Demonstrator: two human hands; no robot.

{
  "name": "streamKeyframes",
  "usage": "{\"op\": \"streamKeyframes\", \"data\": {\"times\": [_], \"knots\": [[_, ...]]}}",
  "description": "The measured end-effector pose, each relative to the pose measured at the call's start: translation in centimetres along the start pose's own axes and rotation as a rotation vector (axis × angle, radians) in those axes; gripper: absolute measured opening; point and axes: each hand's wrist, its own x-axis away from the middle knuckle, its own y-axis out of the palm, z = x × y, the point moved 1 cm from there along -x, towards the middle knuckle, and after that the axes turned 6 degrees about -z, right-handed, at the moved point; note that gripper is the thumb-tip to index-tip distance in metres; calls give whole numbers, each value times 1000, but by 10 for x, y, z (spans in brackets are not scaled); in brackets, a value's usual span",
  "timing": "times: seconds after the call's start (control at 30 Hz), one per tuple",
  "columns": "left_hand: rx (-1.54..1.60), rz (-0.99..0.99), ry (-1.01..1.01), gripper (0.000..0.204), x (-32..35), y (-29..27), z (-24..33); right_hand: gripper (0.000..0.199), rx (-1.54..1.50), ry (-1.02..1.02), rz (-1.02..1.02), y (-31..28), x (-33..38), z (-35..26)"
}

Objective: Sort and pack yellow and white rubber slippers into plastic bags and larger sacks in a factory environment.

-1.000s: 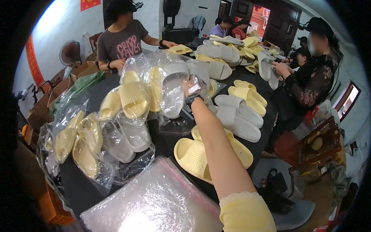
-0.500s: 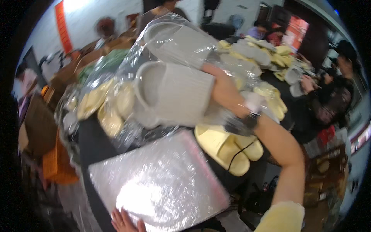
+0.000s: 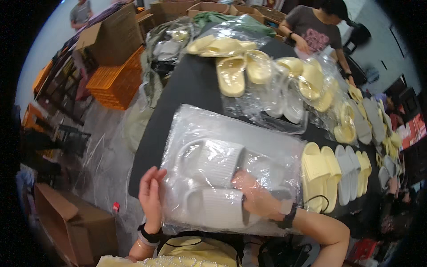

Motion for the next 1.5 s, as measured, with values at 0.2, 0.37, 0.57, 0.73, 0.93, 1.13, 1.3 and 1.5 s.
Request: {"op": "streamKeyframes", "data": {"times": [0.2,0.37,0.57,0.73,0.93,1.13,1.3,1.5], "knots": [[-133,-102,368,41,10,-34,34,64,93,100,-181,-25,-11,-5],[-558,-356,257,60,6,-5,14,73,-36,168,-194,-44,-19,-19],[-625,-274,254,62,10,-8,18,74,481,347,-229,-24,-9,-12],[-663,-406,283,64,12,-7,14,67,228,237,-161,-18,-15,4],[-598,-390,270,66,14,-11,25,62,225,122,-108,-31,-9,12],[-642,-307,303,66,8,-1,22,65,307,235,-118,-25,-21,14],[-595,-410,365,72,17,-6,40,71,135,311,-44,-39,-50,-10],[-659,-414,270,81,2,19,10,73,421,251,-72,-21,-43,12]]}}
